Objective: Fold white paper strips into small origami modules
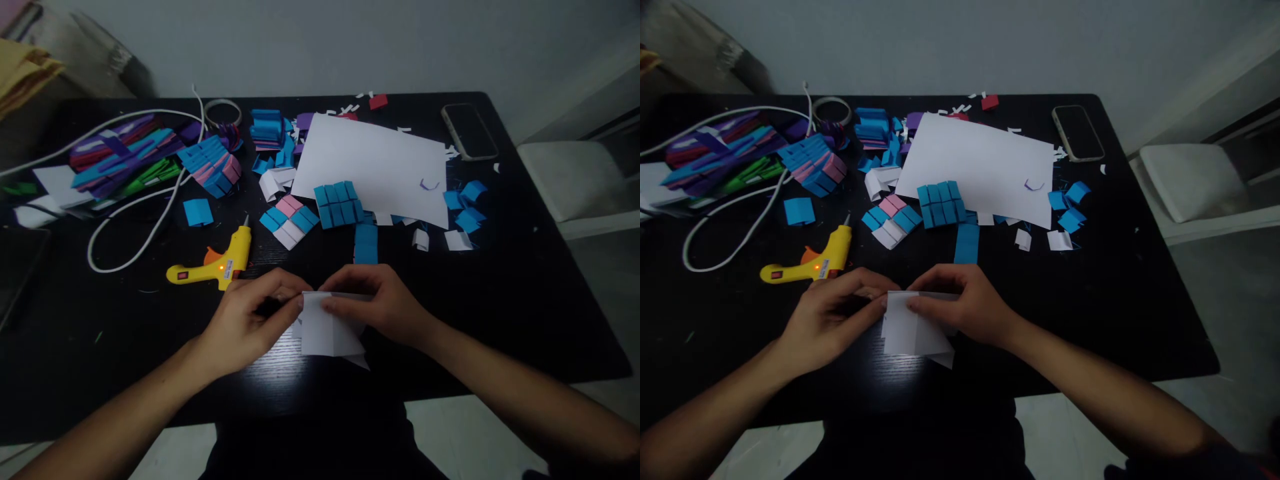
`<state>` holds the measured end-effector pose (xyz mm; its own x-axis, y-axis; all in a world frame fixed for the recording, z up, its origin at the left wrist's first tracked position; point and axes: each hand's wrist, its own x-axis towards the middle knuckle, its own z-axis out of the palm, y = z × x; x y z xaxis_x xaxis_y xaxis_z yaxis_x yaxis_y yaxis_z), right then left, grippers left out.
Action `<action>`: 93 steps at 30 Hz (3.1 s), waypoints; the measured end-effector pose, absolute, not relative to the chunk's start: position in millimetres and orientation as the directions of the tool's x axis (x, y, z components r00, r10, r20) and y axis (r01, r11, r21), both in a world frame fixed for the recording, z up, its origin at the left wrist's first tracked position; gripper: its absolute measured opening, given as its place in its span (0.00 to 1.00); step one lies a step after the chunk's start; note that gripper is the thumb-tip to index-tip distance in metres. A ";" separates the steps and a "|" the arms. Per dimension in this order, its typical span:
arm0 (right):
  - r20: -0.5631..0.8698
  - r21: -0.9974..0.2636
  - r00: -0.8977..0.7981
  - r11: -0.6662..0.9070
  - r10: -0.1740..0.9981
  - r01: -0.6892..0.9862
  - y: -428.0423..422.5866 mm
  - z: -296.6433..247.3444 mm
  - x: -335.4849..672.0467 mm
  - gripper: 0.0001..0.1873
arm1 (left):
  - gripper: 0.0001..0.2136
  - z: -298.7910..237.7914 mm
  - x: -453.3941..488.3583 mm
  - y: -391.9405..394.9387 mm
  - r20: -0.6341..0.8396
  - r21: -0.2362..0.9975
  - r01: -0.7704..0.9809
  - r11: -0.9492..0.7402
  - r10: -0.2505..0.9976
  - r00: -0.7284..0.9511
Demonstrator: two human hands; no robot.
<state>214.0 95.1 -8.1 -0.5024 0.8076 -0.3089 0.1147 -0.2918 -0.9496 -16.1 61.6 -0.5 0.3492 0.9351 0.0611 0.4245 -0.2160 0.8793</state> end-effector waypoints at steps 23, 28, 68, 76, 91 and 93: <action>-0.240 -0.970 -0.445 -0.202 0.863 0.133 90.7 -4.3 210.6 0.06 | 0.02 -2.5 -7.8 59.8 0.042 0.896 0.415 -0.158 0.961 0.275; -0.226 -0.974 -0.446 -0.193 0.866 0.120 90.8 -5.0 210.4 0.06 | 0.03 -2.5 -7.8 60.3 0.061 0.886 0.426 -0.184 0.956 0.286; -0.152 -0.987 -0.446 -0.114 0.882 0.111 87.3 -4.8 211.3 0.02 | 0.05 -0.8 -10.6 57.0 0.165 0.843 0.446 -0.299 0.935 0.315; -0.164 -0.982 -0.425 -0.107 0.890 0.155 87.3 -4.5 211.0 0.03 | 0.05 -0.5 -13.9 63.9 0.117 0.850 0.467 -0.243 0.952 0.283; -0.185 -0.982 -0.478 -0.142 0.858 0.125 85.9 -8.8 205.2 0.03 | 0.04 -2.8 -14.2 70.8 0.095 0.819 0.481 -0.314 0.900 0.425; -0.196 -0.980 -0.480 -0.154 0.855 0.126 86.6 -8.0 204.9 0.03 | 0.04 -2.4 -16.8 72.5 0.094 0.818 0.481 -0.315 0.899 0.428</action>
